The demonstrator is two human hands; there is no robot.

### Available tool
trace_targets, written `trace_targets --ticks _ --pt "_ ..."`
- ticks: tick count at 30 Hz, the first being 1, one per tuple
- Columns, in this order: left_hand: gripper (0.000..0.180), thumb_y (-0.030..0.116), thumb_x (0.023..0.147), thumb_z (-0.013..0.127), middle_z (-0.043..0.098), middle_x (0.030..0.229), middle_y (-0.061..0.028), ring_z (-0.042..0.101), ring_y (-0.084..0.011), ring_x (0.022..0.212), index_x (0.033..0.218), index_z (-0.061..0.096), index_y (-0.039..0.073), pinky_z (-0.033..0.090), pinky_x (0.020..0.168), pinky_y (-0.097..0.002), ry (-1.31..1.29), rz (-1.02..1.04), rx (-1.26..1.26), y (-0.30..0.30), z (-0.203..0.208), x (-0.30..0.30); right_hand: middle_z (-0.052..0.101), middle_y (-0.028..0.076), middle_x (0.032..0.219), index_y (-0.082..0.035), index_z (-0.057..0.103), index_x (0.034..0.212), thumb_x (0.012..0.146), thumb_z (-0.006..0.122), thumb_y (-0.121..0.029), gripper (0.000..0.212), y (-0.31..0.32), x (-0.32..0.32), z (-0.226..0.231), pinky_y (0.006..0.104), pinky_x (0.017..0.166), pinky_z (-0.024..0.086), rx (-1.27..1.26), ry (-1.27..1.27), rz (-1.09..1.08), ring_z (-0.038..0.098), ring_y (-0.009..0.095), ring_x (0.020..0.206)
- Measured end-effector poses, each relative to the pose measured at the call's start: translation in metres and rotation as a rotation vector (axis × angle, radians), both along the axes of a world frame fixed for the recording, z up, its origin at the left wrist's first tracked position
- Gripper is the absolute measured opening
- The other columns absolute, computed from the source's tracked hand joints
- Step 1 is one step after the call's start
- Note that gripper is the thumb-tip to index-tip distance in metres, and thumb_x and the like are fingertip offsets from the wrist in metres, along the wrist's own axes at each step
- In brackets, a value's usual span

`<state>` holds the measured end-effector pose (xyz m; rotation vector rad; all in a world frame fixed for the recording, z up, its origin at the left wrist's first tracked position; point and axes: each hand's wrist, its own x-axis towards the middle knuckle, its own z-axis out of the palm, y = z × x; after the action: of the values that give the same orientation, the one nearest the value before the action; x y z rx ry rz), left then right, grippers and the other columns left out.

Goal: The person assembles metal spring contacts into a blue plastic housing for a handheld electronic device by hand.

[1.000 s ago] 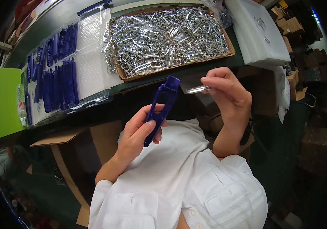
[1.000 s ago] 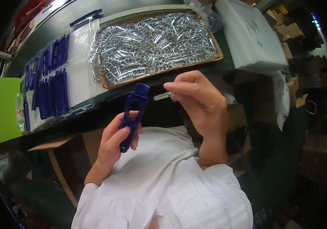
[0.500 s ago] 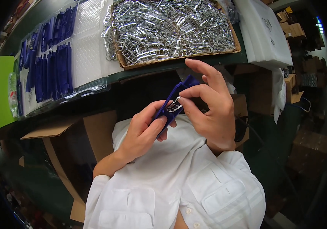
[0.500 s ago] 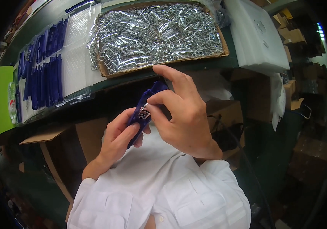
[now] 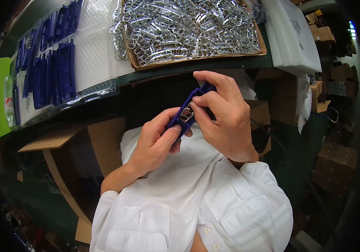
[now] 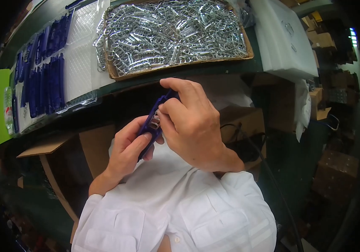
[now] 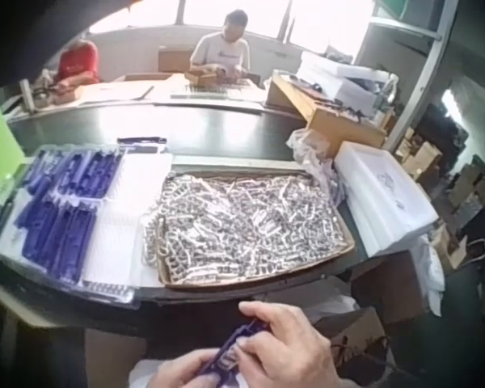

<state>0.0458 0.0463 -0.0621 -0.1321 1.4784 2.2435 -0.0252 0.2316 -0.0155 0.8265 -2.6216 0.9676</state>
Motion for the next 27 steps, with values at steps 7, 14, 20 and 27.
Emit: trace_targets --ticks 7,14,20,27 --pt "0.040 0.002 0.103 0.047 0.071 0.098 -0.0107 0.056 -0.0060 0.064 0.142 0.056 -0.003 0.045 0.057 -0.0211 0.011 0.001 -0.013 0.000 -0.005 0.002 0.063 0.021 0.136 0.000 0.065 0.093 0.079 0.079 0.007 0.021 -0.002 0.004 -0.003 0.0413 0.088 0.059 0.064 -0.033 0.005 0.067 0.038 0.116" --pt "0.041 0.002 0.102 0.048 0.071 0.092 -0.0066 0.060 -0.0067 0.067 0.141 0.057 -0.003 0.051 0.061 -0.0239 0.170 0.034 -0.081 0.002 -0.008 0.003 0.063 0.017 0.137 -0.002 0.060 0.118 0.078 0.079 -0.002 0.044 -0.001 0.010 -0.003 0.0397 0.087 0.060 -0.138 -0.107 -0.173 0.069 0.035 0.115" --pt "0.023 0.012 0.106 0.055 0.069 0.083 -0.0062 0.066 -0.0105 0.072 0.116 0.066 -0.005 0.054 0.066 -0.0252 0.175 0.019 -0.123 0.007 -0.009 -0.012 0.069 0.012 0.124 -0.002 0.061 0.109 0.079 0.077 0.002 0.034 0.001 0.009 -0.022 0.0341 0.084 0.057 -0.262 -0.240 -0.116 0.070 0.025 0.100" --pt "0.020 0.009 0.102 0.055 0.067 0.070 -0.0055 0.062 -0.0095 0.059 0.101 0.070 -0.005 0.051 0.056 -0.0255 0.149 0.097 -0.228 0.014 -0.024 -0.012 0.068 0.009 0.122 -0.002 0.058 0.107 0.080 0.074 0.007 0.032 0.000 0.012 -0.037 0.0278 0.085 0.056 -0.332 -0.343 -0.130 0.068 0.016 0.098"
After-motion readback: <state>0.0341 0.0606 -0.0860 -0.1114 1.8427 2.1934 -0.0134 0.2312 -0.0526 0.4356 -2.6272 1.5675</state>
